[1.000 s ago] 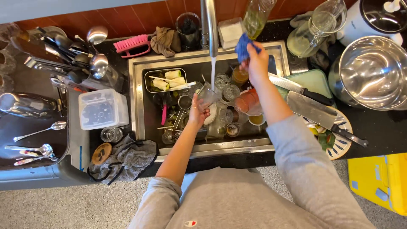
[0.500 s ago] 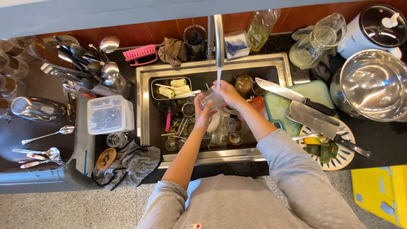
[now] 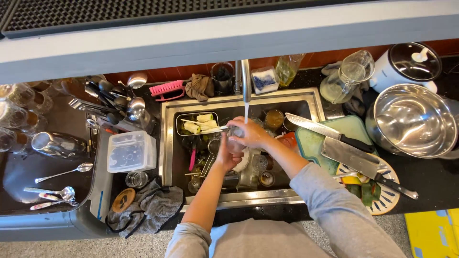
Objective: Washing cocktail shakers, glasses, and utensils in a bar sink area.
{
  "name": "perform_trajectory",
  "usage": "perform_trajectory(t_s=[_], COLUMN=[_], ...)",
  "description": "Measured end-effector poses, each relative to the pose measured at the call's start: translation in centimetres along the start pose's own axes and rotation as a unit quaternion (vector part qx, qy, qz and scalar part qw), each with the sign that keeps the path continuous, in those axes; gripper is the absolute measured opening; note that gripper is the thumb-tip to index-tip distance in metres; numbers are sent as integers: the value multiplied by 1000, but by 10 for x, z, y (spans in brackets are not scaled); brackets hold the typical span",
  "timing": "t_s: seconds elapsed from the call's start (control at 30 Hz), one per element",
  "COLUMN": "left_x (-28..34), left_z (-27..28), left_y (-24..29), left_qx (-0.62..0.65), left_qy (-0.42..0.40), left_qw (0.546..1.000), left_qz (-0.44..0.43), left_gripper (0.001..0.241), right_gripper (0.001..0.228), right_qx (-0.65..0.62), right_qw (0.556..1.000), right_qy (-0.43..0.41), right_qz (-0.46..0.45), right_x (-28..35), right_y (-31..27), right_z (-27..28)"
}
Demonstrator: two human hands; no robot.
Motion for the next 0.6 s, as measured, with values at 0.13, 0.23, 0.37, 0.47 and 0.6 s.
perform_trajectory(t_s=[0.13, 0.23, 0.37, 0.47, 0.6], left_x=[19, 13, -35, 34, -10], left_z=[-34, -21, 52, -59, -1], left_y=[-7, -3, -30, 4, -16], left_qx=[-93, -134, -41, -241, -57], left_qy=[25, 55, -87, 46, -76], left_qw=[995, 988, 994, 955, 995], left_qz=[-10, -52, -49, -164, -20], left_gripper=[68, 72, 70, 90, 78], right_gripper=[57, 60, 62, 58, 57], right_qx=[-34, -14, 3, -45, 91], right_qw=[999, 1000, 999, 997, 996], right_qy=[9, 15, 4, 27, -3], right_qz=[-25, -10, 48, -55, 1], right_x=[-6, 15, 5, 5, 36], right_y=[33, -11, 16, 8, -76], right_z=[-3, 20, 0, 12, 50])
Point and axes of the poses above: each hand's wrist, its own x-axis away from the middle knuckle, its own z-axis out of the back of the hand, y = z × x, the point moved 4 cm from there along -x, towards the middle knuckle, and after that the axes turned 3 degrees about x, right-handed, at the moved point
